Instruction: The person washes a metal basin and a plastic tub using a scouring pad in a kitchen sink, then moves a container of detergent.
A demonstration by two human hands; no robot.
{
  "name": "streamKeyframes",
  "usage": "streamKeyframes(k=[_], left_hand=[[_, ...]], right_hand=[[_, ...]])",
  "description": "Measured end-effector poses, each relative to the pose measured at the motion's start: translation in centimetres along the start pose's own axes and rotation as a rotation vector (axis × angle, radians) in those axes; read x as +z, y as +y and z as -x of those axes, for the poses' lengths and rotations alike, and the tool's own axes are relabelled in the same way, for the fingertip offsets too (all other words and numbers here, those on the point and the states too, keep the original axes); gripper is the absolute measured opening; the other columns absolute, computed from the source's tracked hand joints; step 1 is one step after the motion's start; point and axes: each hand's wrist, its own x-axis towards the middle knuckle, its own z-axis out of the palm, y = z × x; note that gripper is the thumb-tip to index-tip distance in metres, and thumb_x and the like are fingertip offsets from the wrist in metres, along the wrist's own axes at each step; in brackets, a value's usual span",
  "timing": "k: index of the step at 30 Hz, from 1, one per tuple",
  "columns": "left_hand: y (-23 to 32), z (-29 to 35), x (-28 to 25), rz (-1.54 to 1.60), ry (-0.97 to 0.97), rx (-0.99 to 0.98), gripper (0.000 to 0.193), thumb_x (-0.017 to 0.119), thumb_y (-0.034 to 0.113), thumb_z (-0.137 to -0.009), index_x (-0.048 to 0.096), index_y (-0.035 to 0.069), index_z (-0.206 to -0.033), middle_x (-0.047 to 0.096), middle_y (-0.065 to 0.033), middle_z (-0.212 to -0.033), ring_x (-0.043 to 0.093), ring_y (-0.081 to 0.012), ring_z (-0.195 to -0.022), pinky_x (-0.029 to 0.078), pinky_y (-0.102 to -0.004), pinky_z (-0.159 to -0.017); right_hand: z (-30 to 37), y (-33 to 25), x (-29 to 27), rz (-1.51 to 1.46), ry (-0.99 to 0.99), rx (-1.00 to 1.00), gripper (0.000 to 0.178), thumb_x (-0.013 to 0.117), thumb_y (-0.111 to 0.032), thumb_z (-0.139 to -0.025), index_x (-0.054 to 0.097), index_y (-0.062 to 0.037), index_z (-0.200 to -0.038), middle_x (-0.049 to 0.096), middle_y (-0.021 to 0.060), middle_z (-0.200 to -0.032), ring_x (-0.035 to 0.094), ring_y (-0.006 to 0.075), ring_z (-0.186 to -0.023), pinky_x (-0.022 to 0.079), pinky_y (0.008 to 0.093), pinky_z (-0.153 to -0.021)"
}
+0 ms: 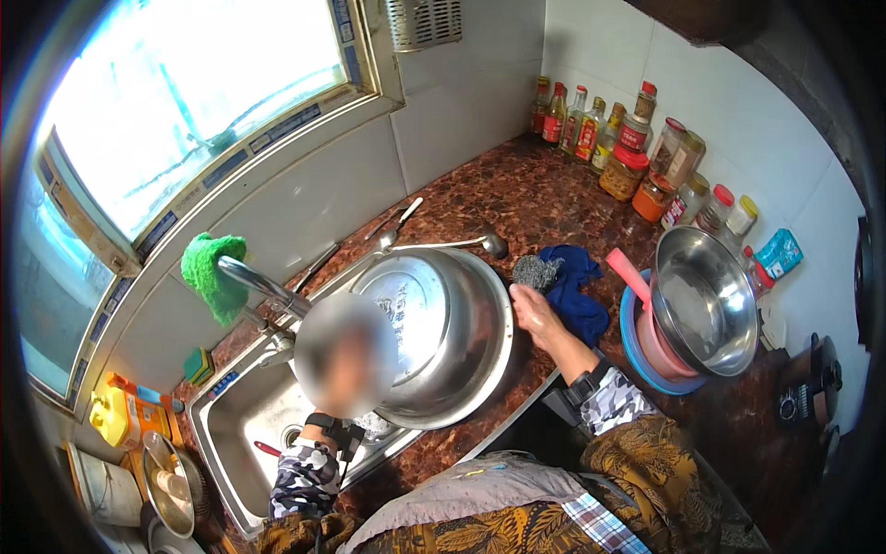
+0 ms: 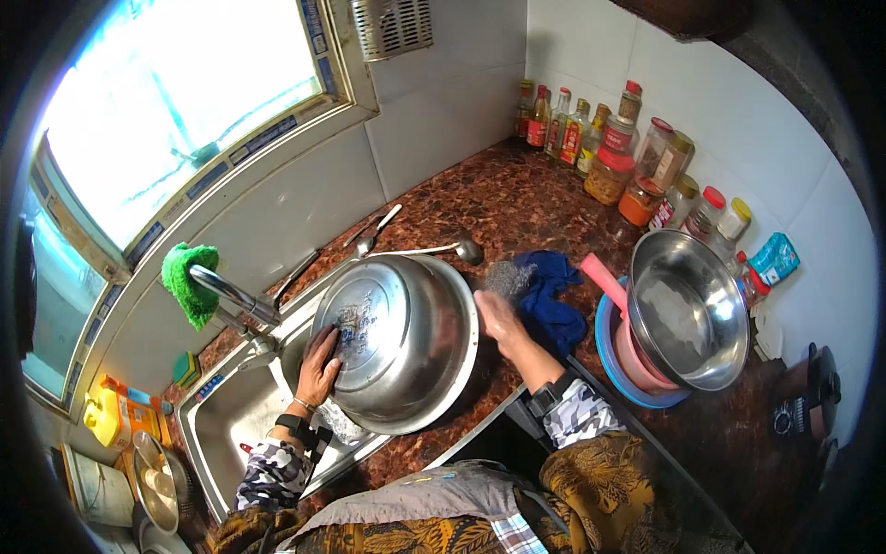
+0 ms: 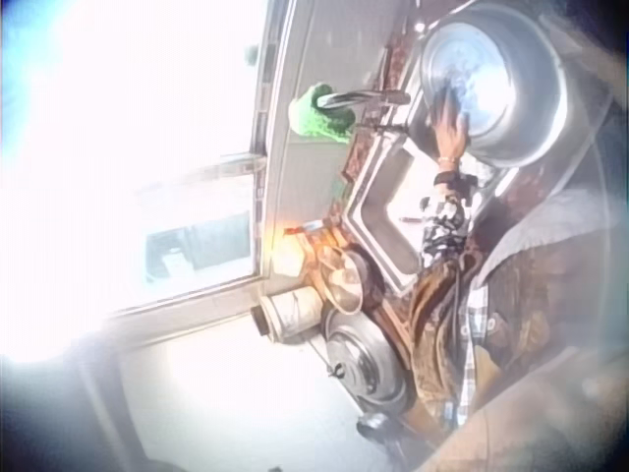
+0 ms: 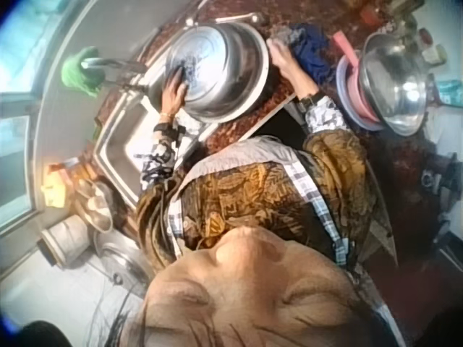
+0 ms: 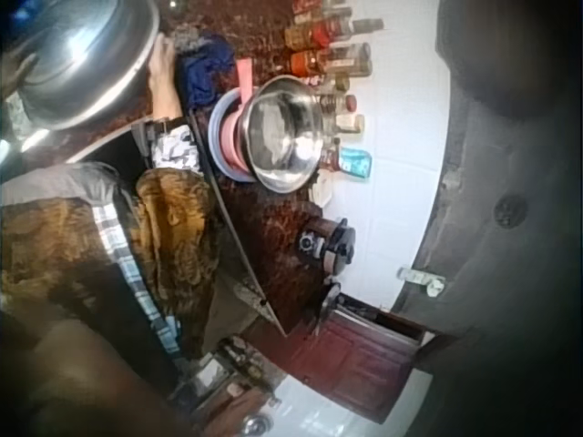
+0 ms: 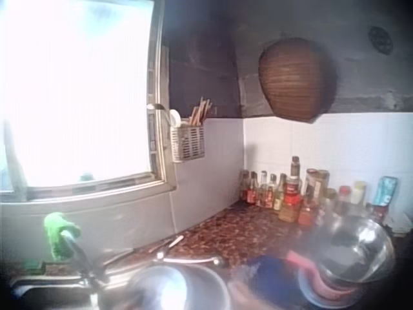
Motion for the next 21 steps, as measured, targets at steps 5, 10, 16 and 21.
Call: streamKeyframes(k=[5, 10, 16, 21], left_hand=[[0.2, 1.4, -1.1, 0.361, -0.015, -0.202, 0.057, 0.044, 0.043, -0.094, 0.043, 0.006, -0.137, 0.037, -0.0178, -0.143, 0.034, -0.0346, -0.133, 0.026, -0.0410, -0.110], [-2.2, 4.2, -0.8, 0.372, 0.059, -0.266, 0.055, 0.049, 0.034, -0.094, 0.038, 0.004, -0.140, 0.036, -0.0188, -0.144, 0.034, -0.0352, -0.133, 0.026, -0.0401, -0.110], [-5.7, 7.0, 3.0, 0.291, 0.014, -0.189, 0.054, 0.051, 0.029, -0.096, 0.035, 0.006, -0.142, 0.045, -0.0152, -0.135, 0.049, -0.0266, -0.123, 0.046, -0.0373, -0.095], [-4.7, 6.2, 4.3, 0.599, -0.022, -0.192, 0.053, 0.048, 0.031, -0.098, 0.033, 0.008, -0.143, 0.042, -0.0149, -0.140, 0.050, -0.0262, -0.122, 0.049, -0.0355, -0.091]], right_hand=[[2.2, 0.3, 5.8, -0.485, -0.177, -0.101, 0.027, 0.053, -0.025, -0.095, 0.057, -0.0013, -0.108, 0.062, 0.0071, -0.091, 0.062, 0.0192, -0.080, 0.053, 0.0330, -0.069], [5.7, -1.1, 6.7, -0.362, -0.122, -0.436, 0.021, 0.049, -0.022, -0.097, 0.055, -0.0031, -0.096, 0.059, 0.0044, -0.073, 0.057, 0.0157, -0.059, 0.051, 0.0291, -0.055], [11.3, -3.4, 3.6, 0.079, 0.093, -0.784, 0.025, 0.047, -0.020, -0.096, 0.058, 0.0023, -0.093, 0.061, 0.0060, -0.074, 0.057, 0.0154, -0.065, 0.045, 0.0291, -0.061], [12.6, -2.9, 0.4, 0.146, 0.252, -0.946, 0.028, 0.048, -0.022, -0.095, 0.059, 0.0029, -0.091, 0.062, 0.0090, -0.077, 0.056, 0.0175, -0.069, 0.045, 0.0307, -0.064]])
